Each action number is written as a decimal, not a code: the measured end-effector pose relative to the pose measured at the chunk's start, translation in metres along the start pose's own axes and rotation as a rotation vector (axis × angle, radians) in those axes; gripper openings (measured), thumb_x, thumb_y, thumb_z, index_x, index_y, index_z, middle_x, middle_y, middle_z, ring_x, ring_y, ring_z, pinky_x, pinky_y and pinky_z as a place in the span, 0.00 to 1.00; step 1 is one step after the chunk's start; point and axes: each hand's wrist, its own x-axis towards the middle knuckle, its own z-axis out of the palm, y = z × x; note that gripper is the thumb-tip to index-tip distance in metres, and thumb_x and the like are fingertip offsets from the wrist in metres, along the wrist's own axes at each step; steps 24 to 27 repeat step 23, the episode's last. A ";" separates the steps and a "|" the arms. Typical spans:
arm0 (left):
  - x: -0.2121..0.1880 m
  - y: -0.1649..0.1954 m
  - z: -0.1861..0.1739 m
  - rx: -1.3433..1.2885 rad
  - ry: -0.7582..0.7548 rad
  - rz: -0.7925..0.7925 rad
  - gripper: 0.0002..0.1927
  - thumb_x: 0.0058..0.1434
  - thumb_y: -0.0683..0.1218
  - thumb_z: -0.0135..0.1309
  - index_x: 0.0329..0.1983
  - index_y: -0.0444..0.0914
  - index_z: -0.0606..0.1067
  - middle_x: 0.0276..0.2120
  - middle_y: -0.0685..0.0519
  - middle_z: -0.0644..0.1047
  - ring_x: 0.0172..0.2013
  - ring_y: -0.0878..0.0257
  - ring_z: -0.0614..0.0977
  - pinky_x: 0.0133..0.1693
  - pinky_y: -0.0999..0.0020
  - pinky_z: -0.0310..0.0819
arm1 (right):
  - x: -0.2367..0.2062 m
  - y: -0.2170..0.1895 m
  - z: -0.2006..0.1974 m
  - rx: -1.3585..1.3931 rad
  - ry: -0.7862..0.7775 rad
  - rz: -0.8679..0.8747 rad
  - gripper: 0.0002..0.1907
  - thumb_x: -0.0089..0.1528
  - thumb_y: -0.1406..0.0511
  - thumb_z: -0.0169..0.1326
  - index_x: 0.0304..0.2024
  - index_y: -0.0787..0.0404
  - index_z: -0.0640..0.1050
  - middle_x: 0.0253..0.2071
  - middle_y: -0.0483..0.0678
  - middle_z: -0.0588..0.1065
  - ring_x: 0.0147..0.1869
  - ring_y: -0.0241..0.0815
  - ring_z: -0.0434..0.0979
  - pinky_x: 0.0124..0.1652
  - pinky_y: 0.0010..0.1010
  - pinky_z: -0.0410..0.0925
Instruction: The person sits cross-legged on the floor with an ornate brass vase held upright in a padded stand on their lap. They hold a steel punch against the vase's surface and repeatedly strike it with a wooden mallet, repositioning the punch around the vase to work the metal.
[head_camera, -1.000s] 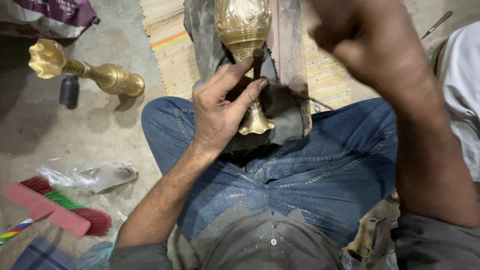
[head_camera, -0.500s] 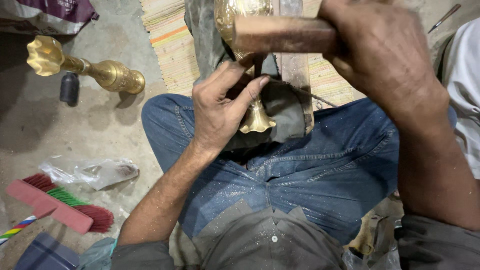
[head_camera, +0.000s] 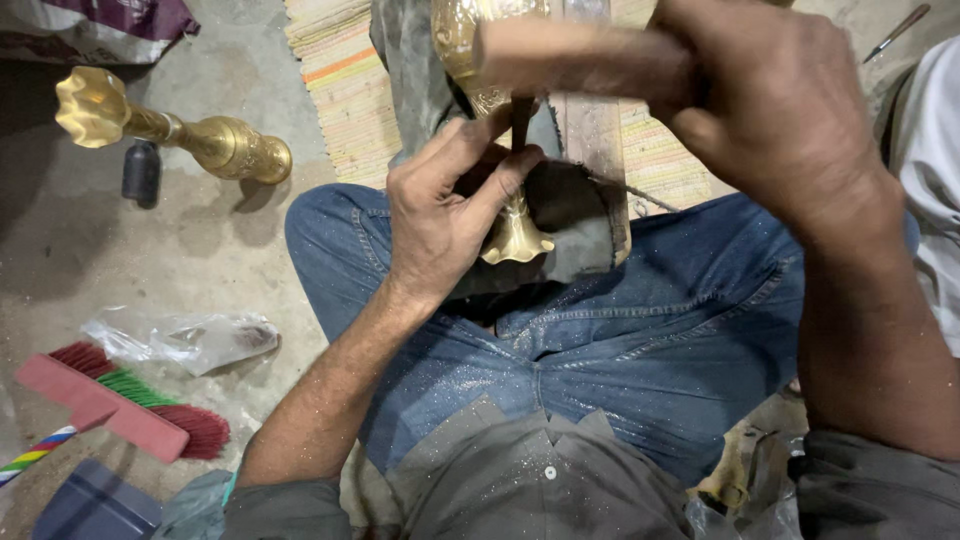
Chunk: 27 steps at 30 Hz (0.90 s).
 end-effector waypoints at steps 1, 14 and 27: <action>0.000 0.000 0.001 -0.009 -0.003 -0.025 0.18 0.70 0.44 0.64 0.60 0.36 0.77 0.41 0.52 0.82 0.40 0.66 0.86 0.40 0.71 0.84 | -0.001 0.001 0.001 0.032 -0.004 0.016 0.11 0.66 0.72 0.63 0.46 0.66 0.74 0.32 0.52 0.75 0.36 0.48 0.80 0.33 0.39 0.71; 0.003 0.005 -0.002 0.013 -0.004 -0.029 0.18 0.68 0.43 0.66 0.59 0.35 0.78 0.38 0.53 0.81 0.37 0.67 0.83 0.38 0.71 0.79 | -0.014 0.010 0.005 -0.060 0.062 0.066 0.13 0.66 0.70 0.67 0.48 0.63 0.75 0.35 0.56 0.77 0.38 0.50 0.80 0.37 0.39 0.72; 0.001 0.000 -0.002 0.008 -0.018 -0.025 0.17 0.69 0.44 0.65 0.58 0.36 0.78 0.39 0.53 0.81 0.38 0.68 0.84 0.39 0.71 0.80 | -0.015 0.020 0.014 0.115 -0.011 0.130 0.16 0.68 0.67 0.67 0.41 0.62 0.70 0.30 0.52 0.74 0.34 0.48 0.79 0.34 0.41 0.71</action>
